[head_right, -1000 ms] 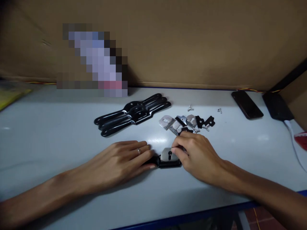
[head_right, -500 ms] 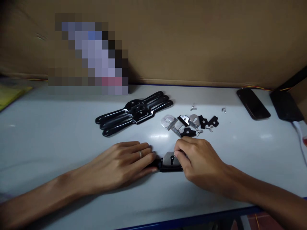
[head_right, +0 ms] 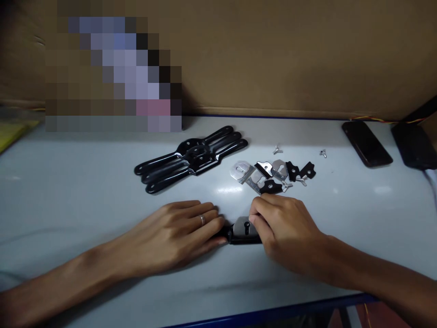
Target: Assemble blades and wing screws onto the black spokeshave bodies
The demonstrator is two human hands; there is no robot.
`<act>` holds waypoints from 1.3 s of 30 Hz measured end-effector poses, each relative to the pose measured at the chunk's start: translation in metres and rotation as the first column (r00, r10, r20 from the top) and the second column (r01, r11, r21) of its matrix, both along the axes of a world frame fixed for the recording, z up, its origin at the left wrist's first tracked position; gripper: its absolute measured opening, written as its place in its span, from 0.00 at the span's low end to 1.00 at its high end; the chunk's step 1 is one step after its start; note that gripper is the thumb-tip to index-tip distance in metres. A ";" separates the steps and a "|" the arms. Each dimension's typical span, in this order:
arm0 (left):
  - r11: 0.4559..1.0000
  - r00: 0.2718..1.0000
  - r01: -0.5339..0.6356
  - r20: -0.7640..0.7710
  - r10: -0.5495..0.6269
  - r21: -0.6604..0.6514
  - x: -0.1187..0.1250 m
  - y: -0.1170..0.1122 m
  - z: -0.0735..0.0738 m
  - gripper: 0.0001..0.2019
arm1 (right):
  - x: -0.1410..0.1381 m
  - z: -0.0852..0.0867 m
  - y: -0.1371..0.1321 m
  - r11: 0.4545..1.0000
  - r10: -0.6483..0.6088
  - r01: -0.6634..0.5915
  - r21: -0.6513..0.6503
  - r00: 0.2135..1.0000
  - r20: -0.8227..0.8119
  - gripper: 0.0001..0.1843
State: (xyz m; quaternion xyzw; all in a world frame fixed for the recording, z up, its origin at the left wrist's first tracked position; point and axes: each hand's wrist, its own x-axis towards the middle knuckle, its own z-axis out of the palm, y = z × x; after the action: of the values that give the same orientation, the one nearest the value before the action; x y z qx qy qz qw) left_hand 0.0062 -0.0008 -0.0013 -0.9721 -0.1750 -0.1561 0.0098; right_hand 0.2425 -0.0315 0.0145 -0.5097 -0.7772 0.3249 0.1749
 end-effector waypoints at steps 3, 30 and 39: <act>1.000 1.000 -0.006 -0.008 0.006 -0.003 0.000 0.000 -0.001 0.15 | 0.000 -0.002 0.000 1.000 0.013 -0.013 0.018 1.000 0.003 0.11; 0.999 0.999 -0.016 -0.047 0.014 -0.041 -0.002 -0.001 -0.001 0.16 | 0.002 -0.003 0.002 0.998 0.047 -0.049 0.047 0.998 0.044 0.10; 1.000 1.000 -0.023 -0.013 0.023 0.006 0.000 -0.002 0.004 0.15 | 0.003 -0.005 0.003 0.991 0.085 -0.091 0.094 0.994 0.069 0.11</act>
State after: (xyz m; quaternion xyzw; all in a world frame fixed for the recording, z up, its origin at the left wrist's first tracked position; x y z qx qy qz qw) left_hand 0.0063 -0.0025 0.0022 -0.9709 -0.1856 -0.1503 0.0154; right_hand 0.2460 -0.0286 0.0098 -0.4761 -0.8191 0.2775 0.1594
